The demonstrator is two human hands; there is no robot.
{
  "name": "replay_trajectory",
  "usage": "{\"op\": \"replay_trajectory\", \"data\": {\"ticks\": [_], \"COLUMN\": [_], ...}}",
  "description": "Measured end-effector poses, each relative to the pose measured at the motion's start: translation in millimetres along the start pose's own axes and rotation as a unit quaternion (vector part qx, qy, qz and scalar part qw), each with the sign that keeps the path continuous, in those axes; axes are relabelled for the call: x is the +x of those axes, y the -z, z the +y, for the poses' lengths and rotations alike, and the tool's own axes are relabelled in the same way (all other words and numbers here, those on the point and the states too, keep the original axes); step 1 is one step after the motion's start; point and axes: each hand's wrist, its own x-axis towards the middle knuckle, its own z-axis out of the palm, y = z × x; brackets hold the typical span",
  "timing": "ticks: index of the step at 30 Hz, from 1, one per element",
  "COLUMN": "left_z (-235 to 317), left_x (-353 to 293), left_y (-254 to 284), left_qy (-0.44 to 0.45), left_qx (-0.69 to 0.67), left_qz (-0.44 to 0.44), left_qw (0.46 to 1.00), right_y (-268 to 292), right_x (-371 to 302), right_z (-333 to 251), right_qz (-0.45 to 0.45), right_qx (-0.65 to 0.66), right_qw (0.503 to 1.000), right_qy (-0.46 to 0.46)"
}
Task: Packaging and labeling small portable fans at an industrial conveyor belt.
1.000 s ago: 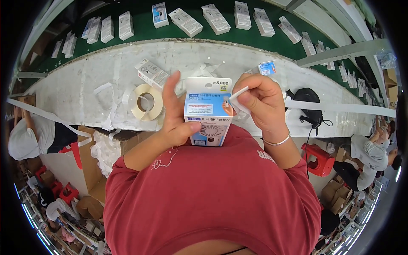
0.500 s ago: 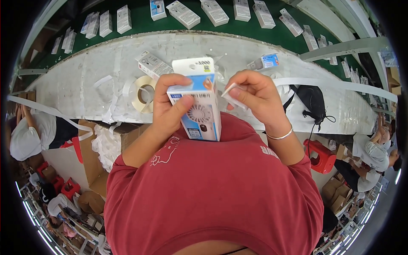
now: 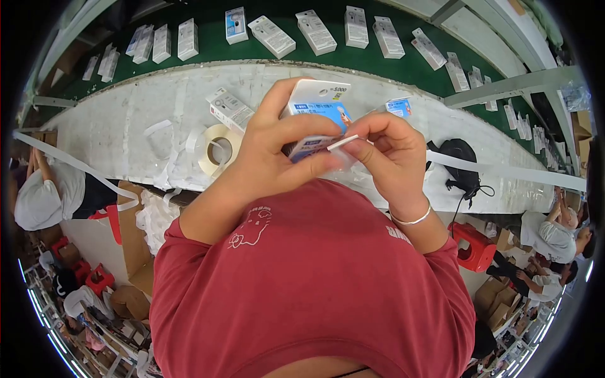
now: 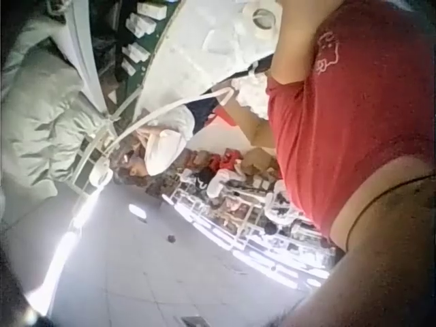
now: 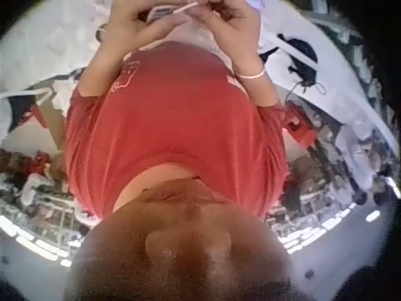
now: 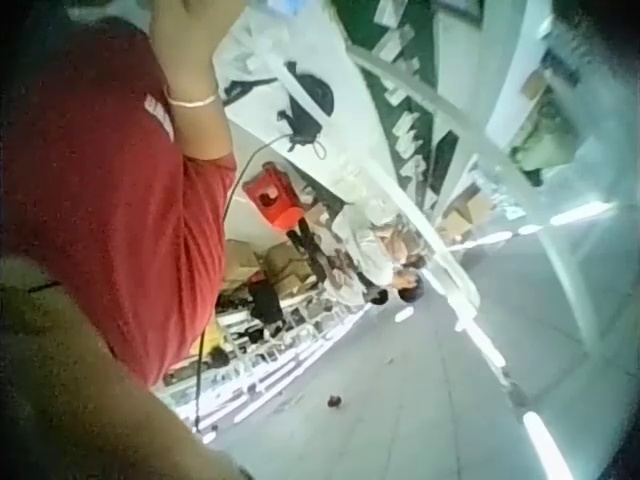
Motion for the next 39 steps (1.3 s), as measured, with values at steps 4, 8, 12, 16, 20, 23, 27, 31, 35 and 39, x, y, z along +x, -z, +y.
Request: {"op": "replay_trajectory", "data": {"ticks": [4,8,12,16,20,23,27,31,35,39], "left_z": [-8,-17,-22,-22,-23,-21,-19,-25,-28,-27], "left_x": [6,11,14,12,12,10,10,11,0,-2], "left_y": [-6,-9,-12,-18,-26,-28,-31,-35,-33,-27], "left_qy": [-0.041,-0.083,-0.09,-0.05,-0.037,-0.026,-0.008,-0.051,0.003,0.056], "left_qx": [0.051,0.086,0.08,0.074,0.045,0.031,0.02,-0.029,-0.111,-0.249], "left_qz": [0.012,0.029,0.037,0.033,0.056,0.062,0.057,0.057,0.077,0.085], "left_qw": [0.998,0.992,0.992,0.995,0.997,0.997,0.998,0.997,0.991,0.963], "right_y": [1,2,5,5,4,6,9,12,35,45], "right_x": [4,11,15,13,11,9,6,7,11,18], "right_z": [-5,-8,-4,5,4,4,1,-6,-9,-3], "right_qz": [0.006,0.017,0.009,0.039,0.053,0.059,0.061,0.047,0.034,-0.015], "right_qx": [-0.049,-0.066,-0.019,-0.068,-0.078,-0.086,-0.102,-0.061,0.059,0.171], "right_qw": [0.999,0.998,0.999,0.997,0.996,0.994,0.992,0.996,0.992,0.973], "right_qy": [-0.001,-0.01,-0.024,0.001,-0.006,-0.014,-0.034,-0.039,-0.11,-0.156]}}
